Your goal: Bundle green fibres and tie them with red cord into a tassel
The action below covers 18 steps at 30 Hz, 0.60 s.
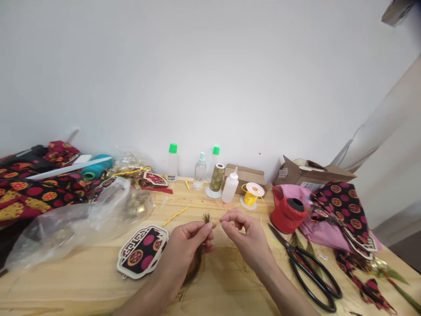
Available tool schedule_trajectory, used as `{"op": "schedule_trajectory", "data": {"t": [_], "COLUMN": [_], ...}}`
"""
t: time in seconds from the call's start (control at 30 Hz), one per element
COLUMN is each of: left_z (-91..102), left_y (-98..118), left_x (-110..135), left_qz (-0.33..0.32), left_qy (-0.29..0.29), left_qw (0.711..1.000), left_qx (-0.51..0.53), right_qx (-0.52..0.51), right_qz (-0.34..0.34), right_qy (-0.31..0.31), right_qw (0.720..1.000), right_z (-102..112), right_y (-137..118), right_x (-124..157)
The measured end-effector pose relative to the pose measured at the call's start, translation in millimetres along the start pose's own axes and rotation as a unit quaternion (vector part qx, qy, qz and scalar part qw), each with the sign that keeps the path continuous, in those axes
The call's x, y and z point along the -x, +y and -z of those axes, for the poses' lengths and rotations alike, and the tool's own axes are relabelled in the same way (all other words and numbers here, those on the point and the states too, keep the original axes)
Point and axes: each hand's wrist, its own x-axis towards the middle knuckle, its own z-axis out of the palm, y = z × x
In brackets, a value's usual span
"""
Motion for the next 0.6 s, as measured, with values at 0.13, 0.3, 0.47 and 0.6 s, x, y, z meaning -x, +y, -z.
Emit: {"op": "schedule_trajectory", "data": {"t": [0.13, 0.3, 0.47, 0.6], "left_z": [0.9, -0.7, -4.9, -3.8], "left_y": [-1.1, 1.3, 4.9, 3.1], "left_x": [-0.1, 2.4, 4.9, 4.7], "left_qz": [0.002, 0.006, 0.031, 0.040], "left_qy": [-0.005, -0.025, -0.030, -0.047], "left_qw": [1.000, 0.999, 0.999, 0.998], "left_qx": [-0.009, -0.024, -0.025, -0.027], "right_qx": [-0.004, -0.007, 0.004, 0.009], "right_qz": [0.000, 0.015, 0.033, 0.044], "right_qy": [-0.011, -0.012, -0.014, -0.023], "right_qw": [1.000, 1.000, 0.999, 0.999], "right_z": [-3.2, -5.1, -3.7, -3.1], "right_y": [1.5, 1.2, 4.6, 4.3], "right_x": [1.0, 1.6, 1.5, 2.1]}}
